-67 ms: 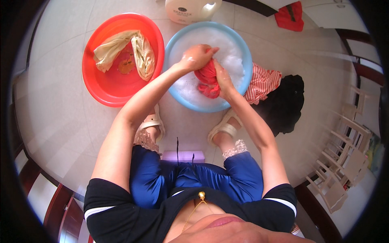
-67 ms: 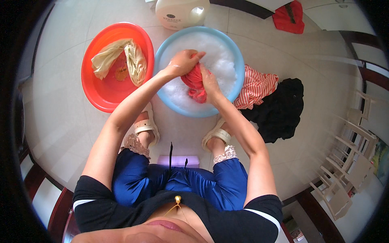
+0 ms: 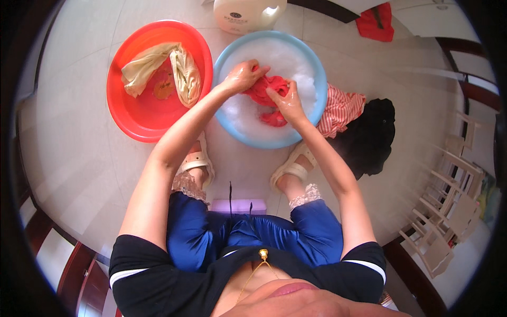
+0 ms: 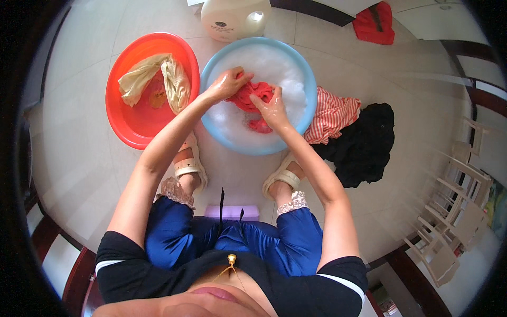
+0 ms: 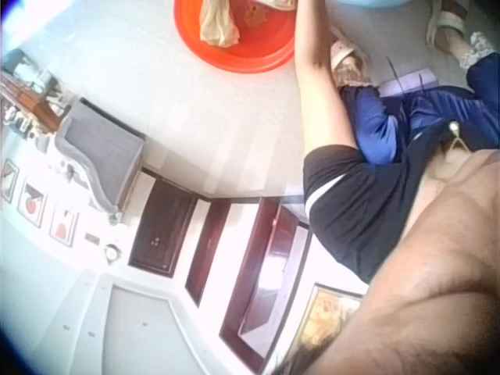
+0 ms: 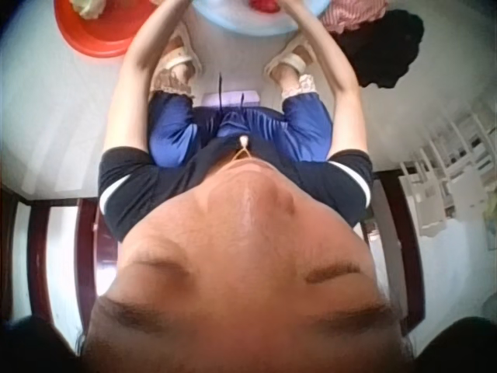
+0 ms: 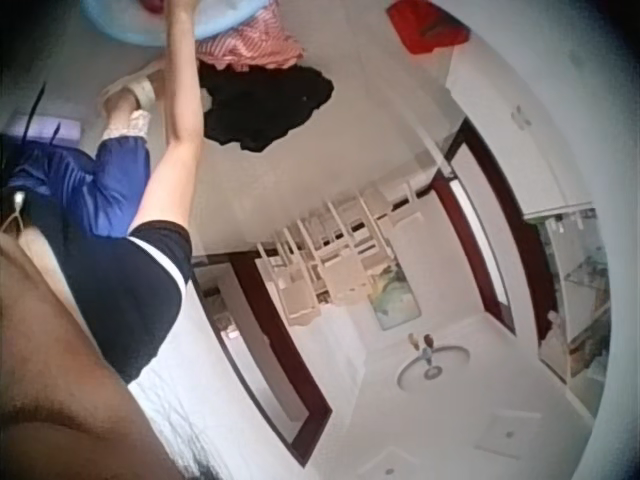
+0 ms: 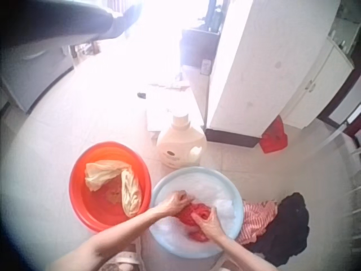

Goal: The person hand washes clothes in a blue basin filled with soapy water. They scrub and rinse a red garment, then a striped garment, wringing out each item before placing it into a red basin.

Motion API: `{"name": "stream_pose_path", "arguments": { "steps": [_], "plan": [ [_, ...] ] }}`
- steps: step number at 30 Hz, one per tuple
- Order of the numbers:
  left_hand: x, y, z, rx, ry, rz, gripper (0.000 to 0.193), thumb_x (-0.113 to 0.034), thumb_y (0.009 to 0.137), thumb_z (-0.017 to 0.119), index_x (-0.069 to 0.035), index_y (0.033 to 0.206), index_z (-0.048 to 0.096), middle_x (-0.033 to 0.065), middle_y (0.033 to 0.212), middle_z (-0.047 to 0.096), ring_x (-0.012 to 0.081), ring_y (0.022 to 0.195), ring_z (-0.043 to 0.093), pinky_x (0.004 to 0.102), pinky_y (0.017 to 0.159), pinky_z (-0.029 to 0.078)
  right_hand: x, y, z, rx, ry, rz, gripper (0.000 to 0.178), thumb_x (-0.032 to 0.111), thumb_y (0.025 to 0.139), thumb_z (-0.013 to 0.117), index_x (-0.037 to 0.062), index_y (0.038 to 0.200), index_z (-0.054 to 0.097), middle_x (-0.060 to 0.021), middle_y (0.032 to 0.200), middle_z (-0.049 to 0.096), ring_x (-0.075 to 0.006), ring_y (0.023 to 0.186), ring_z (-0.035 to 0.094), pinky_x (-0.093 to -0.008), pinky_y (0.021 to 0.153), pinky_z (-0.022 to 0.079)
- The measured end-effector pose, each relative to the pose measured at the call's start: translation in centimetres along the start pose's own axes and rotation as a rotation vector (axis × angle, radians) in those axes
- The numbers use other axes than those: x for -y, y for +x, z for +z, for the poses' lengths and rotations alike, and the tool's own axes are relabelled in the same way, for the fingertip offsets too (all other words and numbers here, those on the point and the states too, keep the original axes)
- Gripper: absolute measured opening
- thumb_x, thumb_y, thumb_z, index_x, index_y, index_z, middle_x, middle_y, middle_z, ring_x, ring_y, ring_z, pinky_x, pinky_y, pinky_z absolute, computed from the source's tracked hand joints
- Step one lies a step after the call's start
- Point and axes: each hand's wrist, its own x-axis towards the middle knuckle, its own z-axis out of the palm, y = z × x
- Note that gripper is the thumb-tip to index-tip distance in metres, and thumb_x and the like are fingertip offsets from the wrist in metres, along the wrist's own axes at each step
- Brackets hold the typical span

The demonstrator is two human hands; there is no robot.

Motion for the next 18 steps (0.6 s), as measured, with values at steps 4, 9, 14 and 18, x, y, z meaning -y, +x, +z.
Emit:
{"name": "stream_pose_path", "arguments": {
  "steps": [4, 9, 14, 18],
  "plan": [
    [2.6, -0.7, 1.9, 0.094, 0.313, 0.245, 0.067, -0.028, 0.072, 0.075, -0.001, 0.123, 0.041, 0.0316, 0.125, 0.039, 0.0402, 0.107, 0.051, 0.0427, 0.087, 0.046, -3.3, 0.5, 0.2, 0.037, -0.846, -0.354, 0.073, 0.000, 0.071, 0.064, 0.0077, 0.138, 0.034, -0.0235, 0.136, 0.027, -0.0450, 0.117, 0.035, -0.0486, 0.102, 0.033],
    [3.3, -1.1, 4.3, 0.211, 0.502, 0.242, 0.056, -0.012, 0.084, 0.055, -0.003, 0.133, 0.030, 0.0287, 0.134, 0.033, 0.0443, 0.113, 0.049, 0.0450, 0.093, 0.043, -4.6, 0.6, 1.0, 0.213, -0.912, -0.174, 0.064, 0.000, 0.080, 0.048, 0.0087, 0.141, 0.032, -0.0271, 0.137, 0.032, -0.0448, 0.125, 0.035, -0.0459, 0.103, 0.034],
    [5.7, 1.1, 5.9, 0.412, 0.562, 0.057, 0.029, -0.012, 0.082, 0.051, 0.000, 0.108, 0.059, 0.0239, 0.101, 0.062, 0.0412, 0.097, 0.060, 0.0465, 0.082, 0.048, -10.9, 3.8, -0.3, 0.772, -1.245, 0.090, 0.046, 0.016, 0.084, 0.048, 0.0075, 0.129, 0.046, -0.0275, 0.125, 0.049, -0.0421, 0.111, 0.051, -0.0459, 0.099, 0.040],
    [5.2, 1.5, 6.3, 0.131, 0.268, -0.088, 0.028, -0.017, 0.075, 0.062, -0.001, 0.097, 0.063, 0.0221, 0.092, 0.064, 0.0389, 0.086, 0.062, 0.0449, 0.076, 0.049, -13.2, 3.9, -0.5, 0.347, -0.788, 0.150, 0.039, 0.024, 0.090, 0.041, 0.0031, 0.120, 0.054, -0.0210, 0.118, 0.057, -0.0353, 0.112, 0.053, -0.0433, 0.096, 0.042]
  ]
}}
